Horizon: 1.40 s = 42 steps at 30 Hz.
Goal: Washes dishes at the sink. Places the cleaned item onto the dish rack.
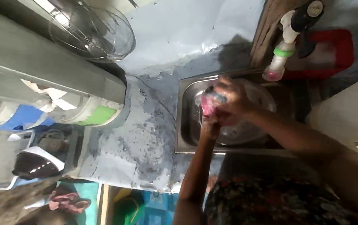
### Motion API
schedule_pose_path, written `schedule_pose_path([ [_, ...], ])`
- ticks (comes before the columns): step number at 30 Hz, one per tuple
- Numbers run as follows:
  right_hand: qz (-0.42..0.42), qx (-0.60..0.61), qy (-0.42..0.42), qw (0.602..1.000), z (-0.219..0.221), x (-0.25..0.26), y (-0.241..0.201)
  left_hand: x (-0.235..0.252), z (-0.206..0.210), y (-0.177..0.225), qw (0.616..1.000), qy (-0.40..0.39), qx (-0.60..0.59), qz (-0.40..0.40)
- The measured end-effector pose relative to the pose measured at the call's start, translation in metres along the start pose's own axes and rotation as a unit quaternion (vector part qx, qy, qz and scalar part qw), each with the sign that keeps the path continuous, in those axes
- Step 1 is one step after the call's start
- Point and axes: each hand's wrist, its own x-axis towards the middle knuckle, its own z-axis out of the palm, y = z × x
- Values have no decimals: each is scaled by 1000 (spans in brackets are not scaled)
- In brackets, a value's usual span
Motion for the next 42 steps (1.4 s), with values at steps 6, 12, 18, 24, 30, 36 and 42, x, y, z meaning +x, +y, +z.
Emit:
schedule_pose_path([
  [6, 78, -6, -78, 994, -9, 3, -9, -4, -12, -8, 1000, -14, 14, -23],
  [12, 189, 32, -93, 977, -10, 16, 13, -10, -9, -5, 999, -31, 20, 7],
  [18, 52, -18, -44, 998, -1, 0, -17, -7, -21, -6, 996, -19, 84, 30],
  [24, 178, -9, -7, 984, -14, -6, 22, -12, -26, -9, 996, 12, -76, 53],
  [30, 172, 7, -39, 984, -48, -34, 16, 13, -67, -4, 977, -22, -152, 149],
  [36, 68, -67, -27, 995, -10, -22, -9, -7, -18, -21, 999, -29, -45, -1],
  [42, 75, -71, -105, 989, -16, -33, -16, 0, -26, -3, 996, 14, -74, 56],
])
